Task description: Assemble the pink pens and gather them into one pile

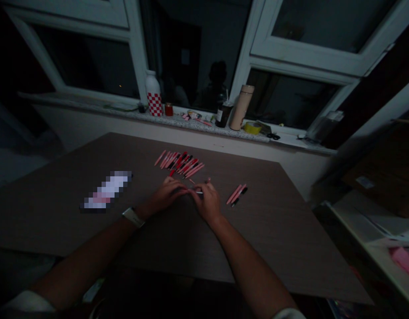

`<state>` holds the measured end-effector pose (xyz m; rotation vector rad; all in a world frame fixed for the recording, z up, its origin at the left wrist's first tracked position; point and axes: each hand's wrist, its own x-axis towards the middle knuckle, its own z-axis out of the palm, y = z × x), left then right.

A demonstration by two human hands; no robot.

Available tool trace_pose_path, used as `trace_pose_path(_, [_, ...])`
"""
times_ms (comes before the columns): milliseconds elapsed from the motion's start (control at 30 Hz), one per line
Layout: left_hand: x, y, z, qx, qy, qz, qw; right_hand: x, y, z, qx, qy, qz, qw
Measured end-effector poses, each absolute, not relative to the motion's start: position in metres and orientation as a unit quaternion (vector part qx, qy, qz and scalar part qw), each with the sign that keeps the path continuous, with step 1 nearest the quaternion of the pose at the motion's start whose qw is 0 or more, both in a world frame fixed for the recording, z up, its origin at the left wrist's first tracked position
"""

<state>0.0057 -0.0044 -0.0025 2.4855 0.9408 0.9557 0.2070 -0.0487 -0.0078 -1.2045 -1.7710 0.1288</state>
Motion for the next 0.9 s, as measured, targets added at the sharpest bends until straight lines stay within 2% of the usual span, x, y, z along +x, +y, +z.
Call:
trace_pose_path(233, [0.007, -0.009, -0.005, 0.887, 0.307, 0.297, 0.173, 0.204, -0.049, -0.010, -0.502, -0.752, 0.116, 0.411])
trace_pose_path(600, [0.008, -0.009, -0.003, 0.890, 0.308, 0.300, 0.153, 0.205, -0.048, -0.011, -0.520, -0.747, 0.096, 0.402])
trace_pose_path(800, [-0.001, -0.002, -0.004, 0.897, 0.320, 0.276, 0.131, 0.206, -0.044, -0.019, -0.511, -0.793, 0.082, 0.320])
trace_pose_path(900, [-0.003, 0.000, -0.005, 0.901, 0.318, 0.264, 0.132, 0.205, -0.044, -0.021, -0.510, -0.798, 0.082, 0.311])
